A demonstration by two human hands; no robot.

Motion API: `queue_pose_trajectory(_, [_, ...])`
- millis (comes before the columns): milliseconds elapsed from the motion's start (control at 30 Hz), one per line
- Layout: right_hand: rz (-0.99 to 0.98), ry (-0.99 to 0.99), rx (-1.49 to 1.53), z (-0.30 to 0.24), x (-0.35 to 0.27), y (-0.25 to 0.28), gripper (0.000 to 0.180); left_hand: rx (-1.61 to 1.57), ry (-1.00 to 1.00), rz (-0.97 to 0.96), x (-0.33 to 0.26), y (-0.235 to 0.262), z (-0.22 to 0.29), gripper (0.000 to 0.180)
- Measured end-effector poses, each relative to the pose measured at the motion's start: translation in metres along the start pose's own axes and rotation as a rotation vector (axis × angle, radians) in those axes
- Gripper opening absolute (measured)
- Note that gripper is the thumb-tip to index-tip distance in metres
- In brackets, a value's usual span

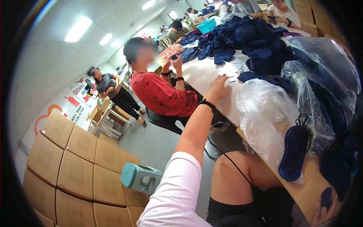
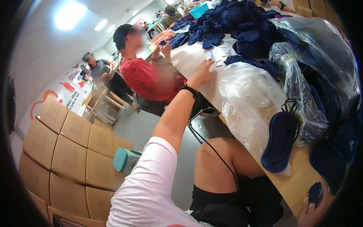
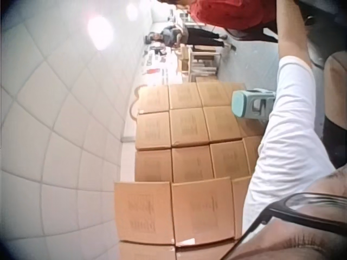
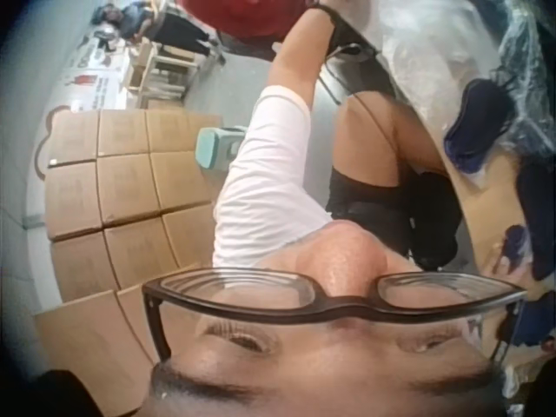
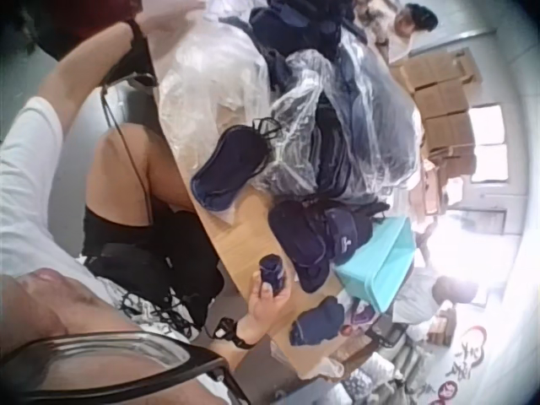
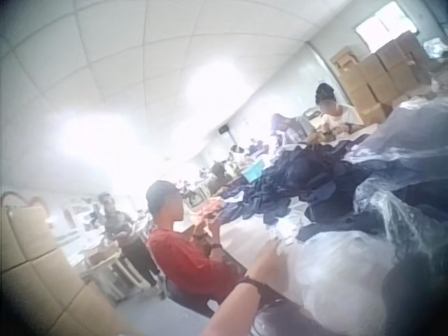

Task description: Rolling and packing blue fabric eye masks with labels.

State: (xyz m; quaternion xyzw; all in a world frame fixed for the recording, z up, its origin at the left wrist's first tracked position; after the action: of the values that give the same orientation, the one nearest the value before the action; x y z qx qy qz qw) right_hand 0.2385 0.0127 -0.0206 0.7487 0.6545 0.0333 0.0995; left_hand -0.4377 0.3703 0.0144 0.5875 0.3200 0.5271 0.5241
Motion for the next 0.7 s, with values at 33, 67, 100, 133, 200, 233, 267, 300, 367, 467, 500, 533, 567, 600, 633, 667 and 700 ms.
queue_pose_trajectory(33, [0.037,0.034,0.020,0.005,-0.006,0.000,0.049,0.053,-0.063,-0.038,0.005,-0.006,0.009,0.057])
queue_pose_trajectory(67, [0.068,0.069,0.042,0.008,-0.009,-0.001,0.044,0.109,-0.123,-0.075,0.007,-0.009,0.015,0.050])
queue_pose_trajectory(100, [0.084,0.068,0.037,0.009,-0.016,0.007,0.044,0.100,-0.136,-0.073,0.014,-0.016,0.022,0.050])
queue_pose_trajectory(133, [0.097,0.057,0.039,0.011,-0.022,0.013,0.045,0.056,-0.176,-0.019,0.021,-0.022,0.030,0.046])
queue_pose_trajectory(200, [0.096,0.029,0.040,0.010,-0.023,0.016,0.046,0.012,-0.198,0.028,0.018,-0.025,0.033,0.041])
queue_pose_trajectory(233, [0.091,0.008,0.038,0.011,-0.021,0.016,0.046,-0.046,-0.246,0.058,0.011,-0.023,0.039,0.038])
queue_pose_trajectory(267, [0.086,-0.013,0.036,0.011,-0.019,0.014,0.047,-0.103,-0.294,0.091,0.002,-0.020,0.045,0.035])
queue_pose_trajectory(300, [0.085,-0.032,0.033,0.011,-0.019,0.014,0.047,-0.111,-0.289,0.084,-0.006,-0.015,0.052,0.035])
queue_pose_trajectory(367, [0.080,-0.059,0.034,0.011,-0.016,0.012,0.049,-0.134,-0.305,0.037,-0.026,-0.005,0.065,0.037])
queue_pose_trajectory(467, [0.049,-0.071,0.052,0.008,-0.016,0.012,0.050,-0.237,-0.380,0.207,-0.060,0.002,0.079,0.043])
queue_pose_trajectory(500, [0.028,-0.067,0.060,0.006,-0.017,0.013,0.051,-0.300,-0.409,0.137,-0.067,0.006,0.080,0.045])
queue_pose_trajectory(533, [0.011,-0.067,0.065,0.004,-0.018,0.014,0.052,-0.336,-0.437,0.090,-0.071,0.008,0.083,0.048])
queue_pose_trajectory(567, [-0.006,-0.066,0.069,0.003,-0.019,0.014,0.052,-0.333,-0.463,0.089,-0.076,0.012,0.085,0.047])
queue_pose_trajectory(600, [-0.021,-0.067,0.071,0.001,-0.019,0.014,0.053,-0.334,-0.491,0.086,-0.080,0.016,0.088,0.047])
queue_pose_trajectory(633, [-0.036,-0.067,0.073,-0.001,-0.018,0.013,0.054,-0.341,-0.483,0.042,-0.085,0.022,0.089,0.049])
queue_pose_trajectory(667, [-0.051,-0.067,0.075,-0.004,-0.016,0.013,0.054,-0.331,-0.469,0.053,-0.091,0.028,0.090,0.049])
queue_pose_trajectory(700, [-0.061,-0.058,0.076,-0.013,-0.015,0.009,0.054,-0.351,-0.440,-0.014,-0.094,0.034,0.093,0.056])
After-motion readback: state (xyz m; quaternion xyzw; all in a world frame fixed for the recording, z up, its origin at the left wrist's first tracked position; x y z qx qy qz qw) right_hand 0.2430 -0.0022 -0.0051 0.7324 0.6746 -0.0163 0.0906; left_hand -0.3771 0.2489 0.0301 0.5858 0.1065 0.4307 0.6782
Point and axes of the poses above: each hand's wrist, its own x-axis towards the middle knuckle, its own y-axis out of the back of the hand, z = x × y, the point moved 1 cm from there along x, towards the middle knuckle, and after that the axes turned 13 degrees about -y, right-handed, at the moved point
